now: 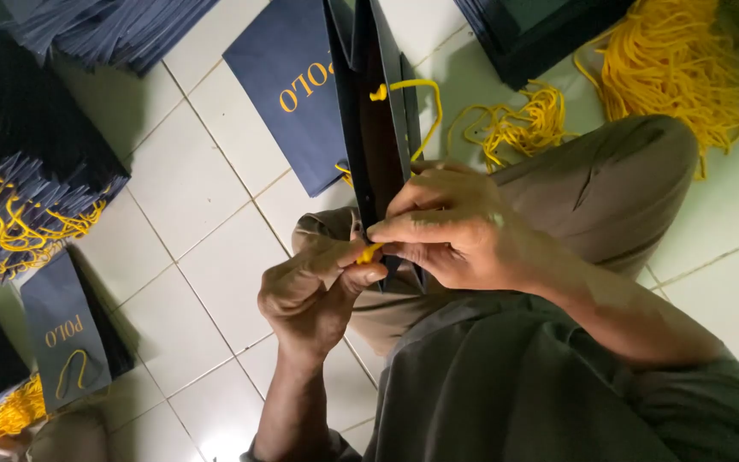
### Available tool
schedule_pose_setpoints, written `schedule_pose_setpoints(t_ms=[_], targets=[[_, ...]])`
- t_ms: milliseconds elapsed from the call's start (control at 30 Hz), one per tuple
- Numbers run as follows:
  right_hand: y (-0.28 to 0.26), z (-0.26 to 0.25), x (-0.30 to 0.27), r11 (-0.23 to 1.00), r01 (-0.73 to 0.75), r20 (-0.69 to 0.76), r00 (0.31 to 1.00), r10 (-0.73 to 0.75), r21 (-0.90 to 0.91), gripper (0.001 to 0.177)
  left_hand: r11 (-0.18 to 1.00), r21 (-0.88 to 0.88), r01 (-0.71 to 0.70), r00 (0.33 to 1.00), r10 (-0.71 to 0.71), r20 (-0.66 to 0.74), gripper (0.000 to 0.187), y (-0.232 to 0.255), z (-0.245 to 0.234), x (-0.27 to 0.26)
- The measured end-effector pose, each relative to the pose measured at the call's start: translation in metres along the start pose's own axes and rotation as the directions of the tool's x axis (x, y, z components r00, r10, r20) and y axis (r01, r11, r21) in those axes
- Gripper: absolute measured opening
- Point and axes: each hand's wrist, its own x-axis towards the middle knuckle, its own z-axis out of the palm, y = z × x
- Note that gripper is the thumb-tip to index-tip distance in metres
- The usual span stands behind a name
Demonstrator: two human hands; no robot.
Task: Attaching yellow string handles to blue paper bags by threading them through pre-punched holes.
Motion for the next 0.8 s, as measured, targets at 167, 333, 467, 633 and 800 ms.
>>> schedule_pose_setpoints(t_ms=[167, 333, 467, 633, 800], targets=[[0.003, 0.0, -0.005, 0.999, -0.031, -0.021, 0.999, 0.03, -0.041, 0.01, 0.995, 0.068, -0.08, 0.997, 0.078, 0.029, 0.01, 0.008, 0.0, 0.004], [-0.002, -0.009, 0.001, 0.992, 0.035, 0.109, 0.994, -0.022, -0.123, 0.008, 0.918, 0.319, -0.235, 0.963, 0.174, 0.206, 0.014, 0.011, -0.007, 0.005], [-0.003, -0.012, 0.0, 0.982, 0.035, 0.147, 0.989, -0.007, -0.186, 0.008, 0.86, 0.446, -0.247, 0.954, 0.135, 0.268, 0.002, 0.019, -0.006, 0.012], [-0.001, -0.01, -0.002, 0.964, 0.081, 0.172, 0.984, -0.038, -0.253, 0.021, 0.942, 0.33, -0.063, 0.982, -0.002, 0.191, 0.007, 0.015, 0.0, 0.007], [-0.002, -0.011, -0.004, 0.971, 0.103, 0.203, 0.978, -0.058, -0.218, 0.023, 0.963, 0.227, 0.145, 0.957, -0.195, 0.214, 0.02, 0.02, 0.003, 0.009]])
